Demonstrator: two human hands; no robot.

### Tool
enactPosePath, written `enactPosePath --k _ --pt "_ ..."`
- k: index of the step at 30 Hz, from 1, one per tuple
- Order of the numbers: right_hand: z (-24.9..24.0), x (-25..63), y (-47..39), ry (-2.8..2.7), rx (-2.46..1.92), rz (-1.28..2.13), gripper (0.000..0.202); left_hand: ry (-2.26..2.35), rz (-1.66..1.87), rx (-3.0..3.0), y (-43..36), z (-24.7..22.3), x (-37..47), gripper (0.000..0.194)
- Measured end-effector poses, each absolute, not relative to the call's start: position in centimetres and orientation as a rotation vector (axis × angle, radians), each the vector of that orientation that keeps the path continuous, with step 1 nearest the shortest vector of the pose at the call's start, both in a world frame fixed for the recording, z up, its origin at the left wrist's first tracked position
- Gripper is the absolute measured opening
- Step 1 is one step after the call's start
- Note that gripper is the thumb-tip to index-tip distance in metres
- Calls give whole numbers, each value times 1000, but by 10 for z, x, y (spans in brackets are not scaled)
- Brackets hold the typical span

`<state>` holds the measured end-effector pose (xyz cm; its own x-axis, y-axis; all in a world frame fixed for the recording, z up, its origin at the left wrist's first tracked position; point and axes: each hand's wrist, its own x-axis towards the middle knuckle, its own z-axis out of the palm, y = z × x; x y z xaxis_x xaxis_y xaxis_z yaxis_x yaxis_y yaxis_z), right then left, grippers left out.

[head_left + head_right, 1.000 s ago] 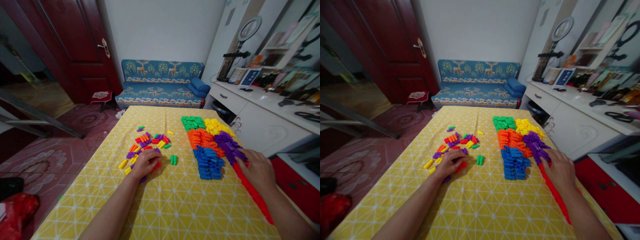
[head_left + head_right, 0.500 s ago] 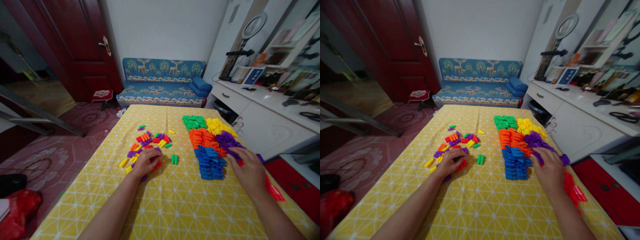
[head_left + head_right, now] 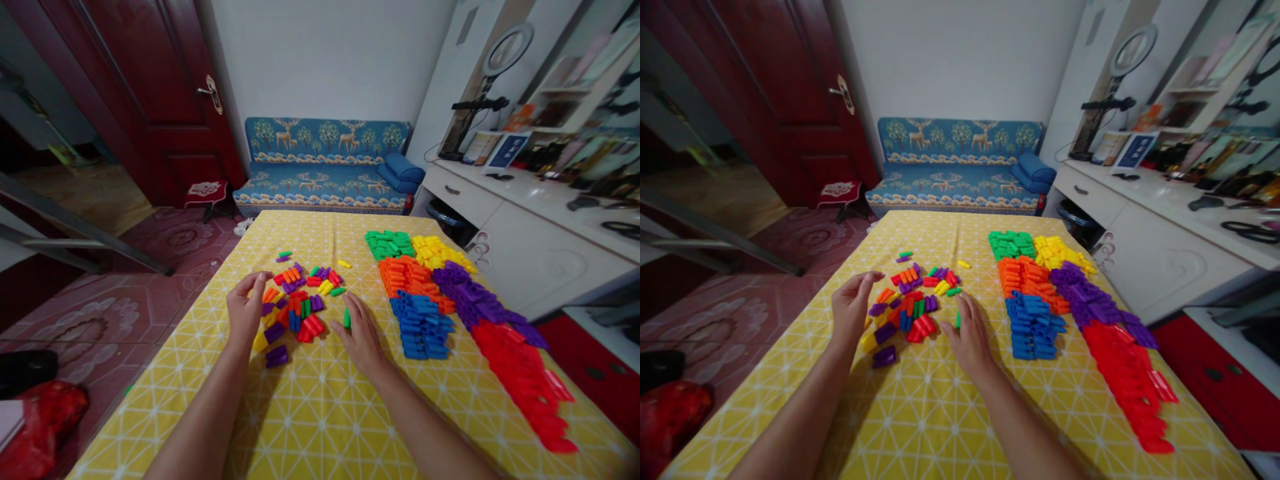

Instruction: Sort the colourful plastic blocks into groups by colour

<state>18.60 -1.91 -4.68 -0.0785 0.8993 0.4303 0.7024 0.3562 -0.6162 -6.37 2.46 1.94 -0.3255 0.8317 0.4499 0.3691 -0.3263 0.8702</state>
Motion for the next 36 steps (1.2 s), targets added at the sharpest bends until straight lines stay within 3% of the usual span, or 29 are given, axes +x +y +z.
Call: enactPosePath --k 5,12,17,24,27,31,36 --pt "-51 188 -19 -1719 -1404 306 57 1811 1357 1615 47 -14 -97 53" --pt "-49 182 27 -1657 -1447 338 63 1621 1039 1892 58 -26 -75 71" --pt "-35 165 47 -1849 -1499 408 62 1679 834 2130 54 -18 -51 63" --pt "-7 174 18 -1927 -1306 611 53 1752 814 2183 46 -15 -44 60" --pt "21 212 -16 -1851 -1218 522 43 1747 786 2205 45 -13 -45 60" --pt "56 322 -45 -1551 -1427 116 27 1744 783 2227 45 -13 -45 57" --pt "49 508 -41 -1371 -2147 -63 32 1733 825 2261 47 -17 -46 55"
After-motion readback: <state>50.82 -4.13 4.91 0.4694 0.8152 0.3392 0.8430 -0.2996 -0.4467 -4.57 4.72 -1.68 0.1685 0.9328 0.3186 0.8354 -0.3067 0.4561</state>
